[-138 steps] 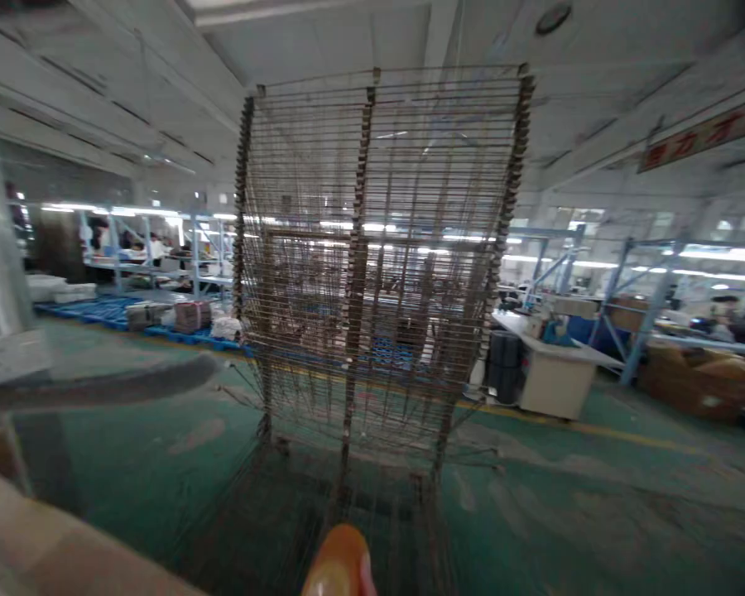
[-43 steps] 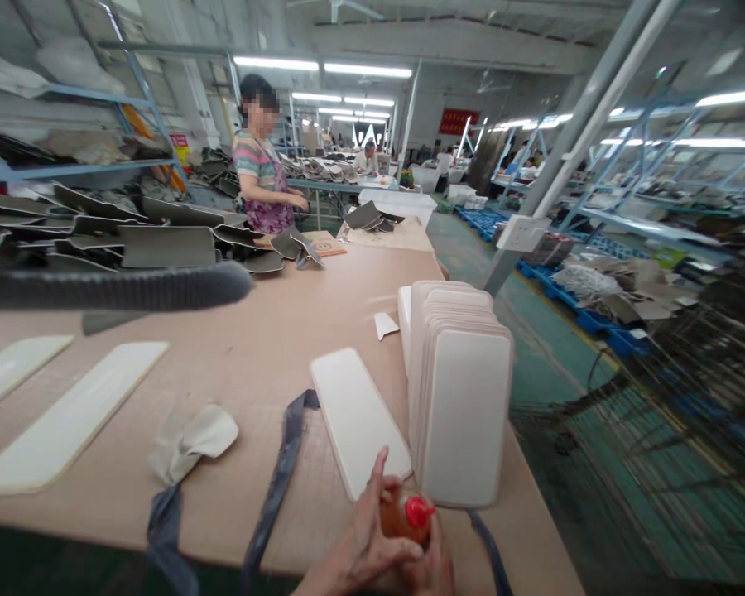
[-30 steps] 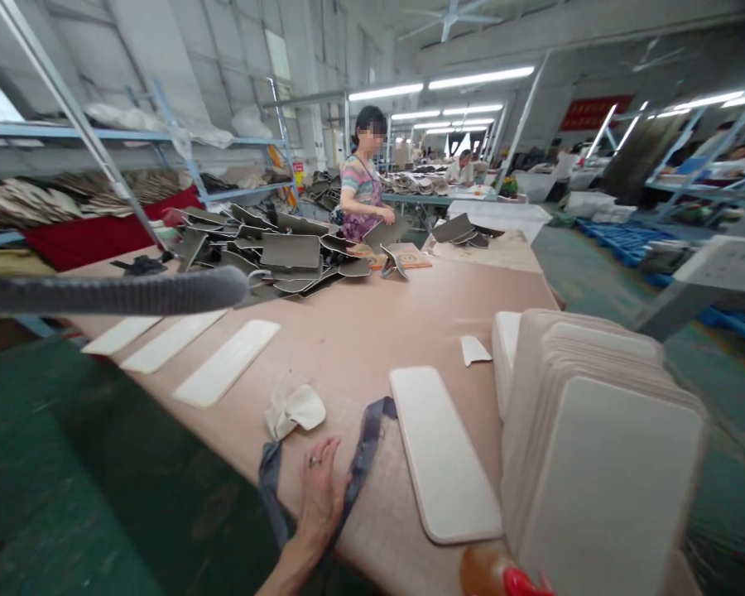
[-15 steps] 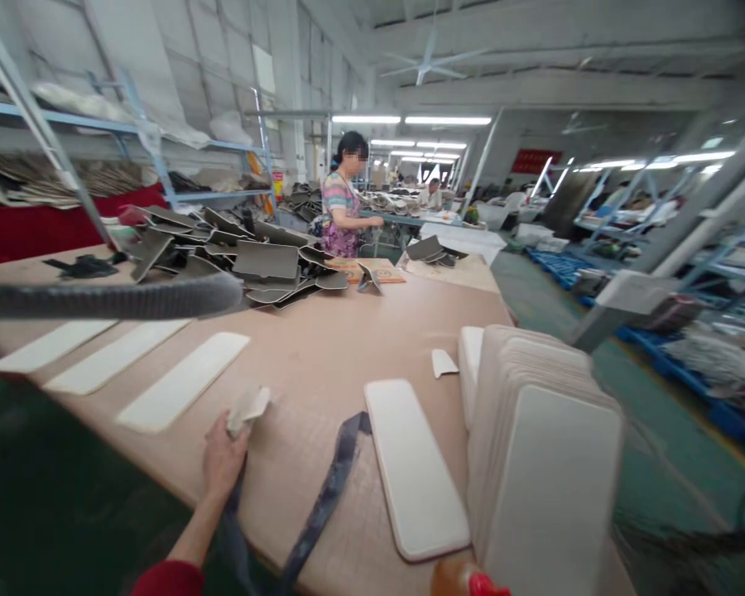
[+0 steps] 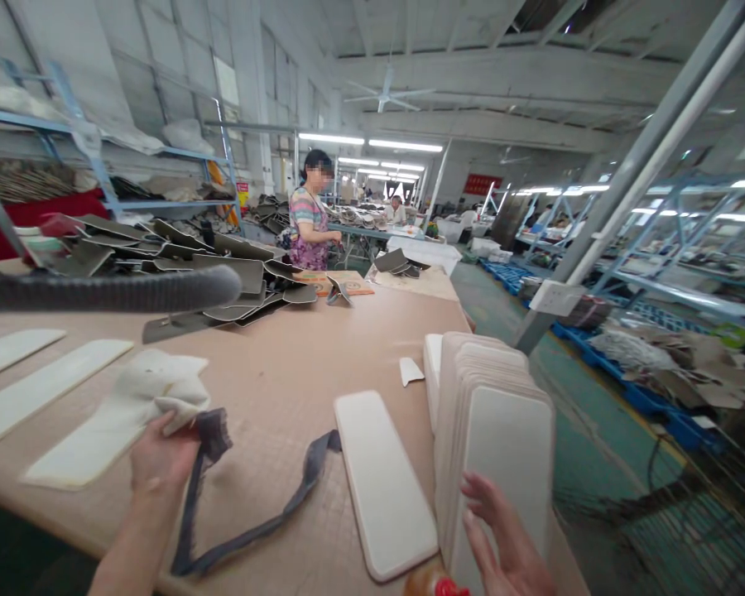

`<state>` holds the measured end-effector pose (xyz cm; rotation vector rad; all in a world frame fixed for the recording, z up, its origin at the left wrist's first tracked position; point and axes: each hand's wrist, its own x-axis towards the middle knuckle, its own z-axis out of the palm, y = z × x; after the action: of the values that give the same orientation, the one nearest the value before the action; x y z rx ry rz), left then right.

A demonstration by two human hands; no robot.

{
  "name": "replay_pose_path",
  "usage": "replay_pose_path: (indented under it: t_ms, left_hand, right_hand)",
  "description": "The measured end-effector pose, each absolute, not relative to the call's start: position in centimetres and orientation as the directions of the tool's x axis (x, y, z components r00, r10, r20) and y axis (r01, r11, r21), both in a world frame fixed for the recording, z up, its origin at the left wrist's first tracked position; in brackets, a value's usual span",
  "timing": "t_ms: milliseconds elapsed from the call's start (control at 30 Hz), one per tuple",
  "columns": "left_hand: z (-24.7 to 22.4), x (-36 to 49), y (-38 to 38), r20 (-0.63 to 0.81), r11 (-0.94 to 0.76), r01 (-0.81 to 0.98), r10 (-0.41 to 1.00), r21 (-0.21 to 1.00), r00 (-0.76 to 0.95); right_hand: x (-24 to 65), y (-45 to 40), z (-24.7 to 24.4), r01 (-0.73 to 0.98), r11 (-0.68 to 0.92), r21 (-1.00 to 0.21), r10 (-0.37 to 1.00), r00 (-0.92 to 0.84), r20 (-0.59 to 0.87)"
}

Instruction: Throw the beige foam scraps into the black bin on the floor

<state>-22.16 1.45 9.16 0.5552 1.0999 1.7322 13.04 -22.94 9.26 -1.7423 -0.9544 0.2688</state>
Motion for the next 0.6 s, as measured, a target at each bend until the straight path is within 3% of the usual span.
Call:
replay_pose_path:
  t_ms: [67,200,300,433,600]
  left_hand:
    - [9.0,-19.0,-0.5,-0.252,-0.001,-0.67,0.926,0.743,-0.281]
    - [7.6,-13.5,-4.2,-0.36,0.206,-0.703,0.93,0.68,-0.076]
    - [7.2,-11.6,-5.6,-0.316,0.186,-0.679,0.946,0.711,-0.073]
    - [7.4,-11.1,-5.6,-0.239,0.172,-0.601,0.971,0.78,-0.031]
    - [7.2,-11.4,-5.3,-0.162,0.184,-0.485,0.983,0.855,0.089]
  right_hand:
    - [13.1,-18.2,11.2,0.46,-0.036,-0.887,0.844,0.489,0.219]
    - [12.2,-9.5,11.0,0.41,0.0,-0.912,0.949,0.287,0.129]
    - [10.7,-5.7,9.2,0.342,-0.047,-0.939,0.98,0.199,0.024]
    - [7.3,-3.9,9.3,0.155,-0.111,-0.982,0.992,-0.048,-0.12]
    - [3.8,-2.8,11.3,0.035,-0.133,-0.991,0.975,-0.175,-0.137]
